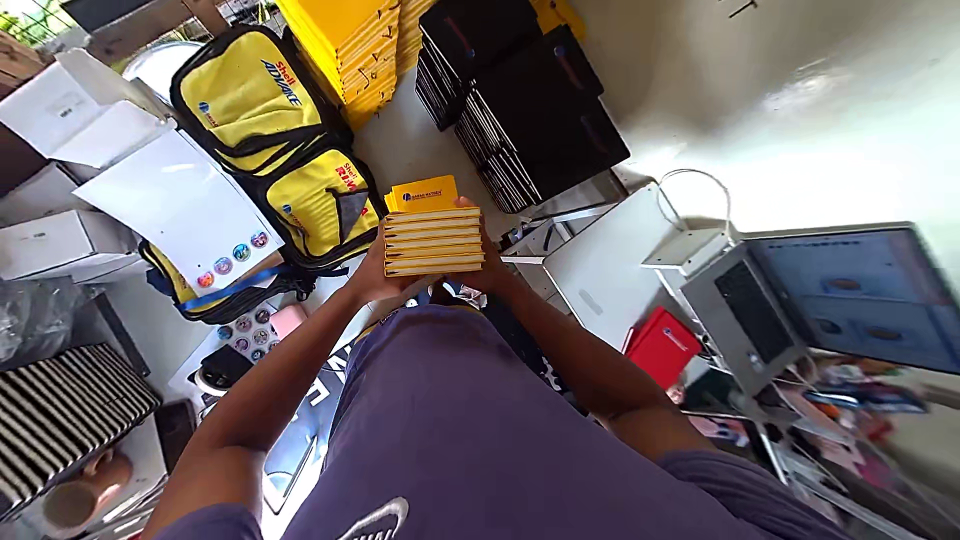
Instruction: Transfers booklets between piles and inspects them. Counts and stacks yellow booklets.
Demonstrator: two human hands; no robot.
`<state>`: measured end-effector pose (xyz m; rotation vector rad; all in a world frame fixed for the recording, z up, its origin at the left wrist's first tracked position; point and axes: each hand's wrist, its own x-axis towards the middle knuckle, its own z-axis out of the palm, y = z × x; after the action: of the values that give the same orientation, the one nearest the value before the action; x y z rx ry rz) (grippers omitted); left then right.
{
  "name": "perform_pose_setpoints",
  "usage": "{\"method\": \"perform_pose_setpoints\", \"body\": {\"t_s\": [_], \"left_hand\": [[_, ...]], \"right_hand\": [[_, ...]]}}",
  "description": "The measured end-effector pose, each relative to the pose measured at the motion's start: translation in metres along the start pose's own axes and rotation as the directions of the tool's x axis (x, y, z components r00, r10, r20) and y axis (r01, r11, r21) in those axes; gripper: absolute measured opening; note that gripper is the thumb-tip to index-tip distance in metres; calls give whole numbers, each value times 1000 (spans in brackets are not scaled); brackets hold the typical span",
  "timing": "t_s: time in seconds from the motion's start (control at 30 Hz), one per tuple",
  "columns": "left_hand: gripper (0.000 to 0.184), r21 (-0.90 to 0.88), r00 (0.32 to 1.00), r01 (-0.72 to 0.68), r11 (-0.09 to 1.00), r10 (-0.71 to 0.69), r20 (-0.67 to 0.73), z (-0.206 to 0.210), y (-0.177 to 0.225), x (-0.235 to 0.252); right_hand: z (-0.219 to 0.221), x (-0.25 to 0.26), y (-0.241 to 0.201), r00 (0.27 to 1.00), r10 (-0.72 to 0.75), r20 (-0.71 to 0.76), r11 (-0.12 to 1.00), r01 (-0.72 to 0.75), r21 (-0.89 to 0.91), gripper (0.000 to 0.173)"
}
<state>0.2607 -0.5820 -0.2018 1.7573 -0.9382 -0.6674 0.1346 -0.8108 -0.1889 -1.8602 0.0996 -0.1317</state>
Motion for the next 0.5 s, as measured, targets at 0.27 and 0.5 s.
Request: {"method": "perform_pose_setpoints", "body": {"t_s": [0.27, 0.5], "left_hand": [[61, -240, 990, 143, 960, -138, 37, -1, 23, 22], [82, -58, 799, 578, 814, -580, -159, 22, -1, 47]], "right_hand": [[-26, 16, -17, 947, 319, -33, 947, -318, 35, 86], [-19, 37, 8, 815, 578, 29, 798, -572, 188, 86]]}}
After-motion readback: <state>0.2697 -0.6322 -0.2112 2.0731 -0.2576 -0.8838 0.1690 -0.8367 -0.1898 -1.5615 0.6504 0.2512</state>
